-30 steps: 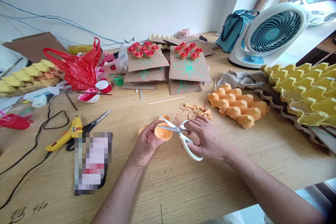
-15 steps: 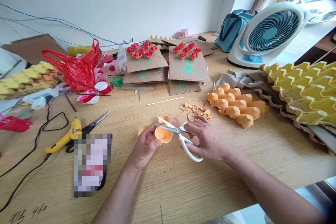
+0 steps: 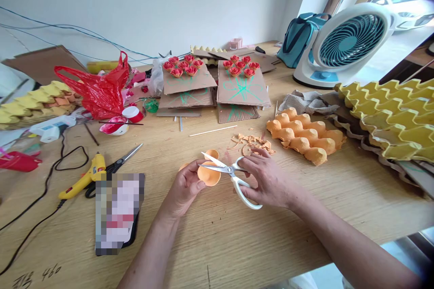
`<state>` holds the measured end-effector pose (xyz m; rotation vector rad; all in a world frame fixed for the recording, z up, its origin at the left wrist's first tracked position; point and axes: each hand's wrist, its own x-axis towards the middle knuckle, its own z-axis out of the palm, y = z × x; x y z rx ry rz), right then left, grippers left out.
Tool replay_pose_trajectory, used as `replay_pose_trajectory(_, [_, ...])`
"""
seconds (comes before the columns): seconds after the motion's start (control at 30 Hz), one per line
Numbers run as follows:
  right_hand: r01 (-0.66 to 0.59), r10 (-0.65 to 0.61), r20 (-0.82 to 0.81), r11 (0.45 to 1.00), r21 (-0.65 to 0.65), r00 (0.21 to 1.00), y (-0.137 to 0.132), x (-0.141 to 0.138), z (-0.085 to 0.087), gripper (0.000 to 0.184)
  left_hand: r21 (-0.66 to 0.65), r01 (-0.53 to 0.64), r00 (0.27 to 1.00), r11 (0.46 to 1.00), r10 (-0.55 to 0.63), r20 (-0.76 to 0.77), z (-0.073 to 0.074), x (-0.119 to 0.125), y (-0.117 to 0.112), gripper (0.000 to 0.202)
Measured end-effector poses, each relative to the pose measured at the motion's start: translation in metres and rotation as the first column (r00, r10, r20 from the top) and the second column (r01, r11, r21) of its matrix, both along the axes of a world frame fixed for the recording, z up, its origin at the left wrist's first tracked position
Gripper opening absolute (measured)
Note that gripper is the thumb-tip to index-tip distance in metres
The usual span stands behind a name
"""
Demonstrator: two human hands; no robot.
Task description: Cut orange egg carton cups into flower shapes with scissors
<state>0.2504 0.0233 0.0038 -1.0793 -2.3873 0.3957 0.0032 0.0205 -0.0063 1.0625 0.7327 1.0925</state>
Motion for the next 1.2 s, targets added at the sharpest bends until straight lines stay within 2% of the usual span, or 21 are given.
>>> replay_pose_trajectory(0.27, [-0.027,0.026,-0.006,0.999,-0.024,1.000,0.0003,0.0006,0.0005,0.021,0.017,0.008,1.000,1.000,-0.008,-0.006,0.0012,-0.0011,0.0009,0.036])
replay_pose_trajectory(0.43, [-0.042,0.042,-0.020,0.999,-0.023,0.999,0.0001,0.0018,0.0004,0.025,-0.005,-0.026,0.999,1.000,0.025,-0.036,0.0022,-0.0016,-0.0002,0.043])
replay_pose_trajectory(0.53, [-0.050,0.049,-0.033,0.999,-0.018,0.998,-0.0005,0.0017,0.0004,0.025,0.011,-0.037,0.998,0.999,0.038,-0.045,0.0024,-0.0021,-0.0003,0.039])
replay_pose_trajectory(1.2, [-0.108,0.102,-0.082,0.992,-0.061,0.991,-0.0021,0.0024,0.0020,0.029,0.002,-0.002,1.000,1.000,0.002,-0.025,0.0041,-0.0060,-0.0006,0.044])
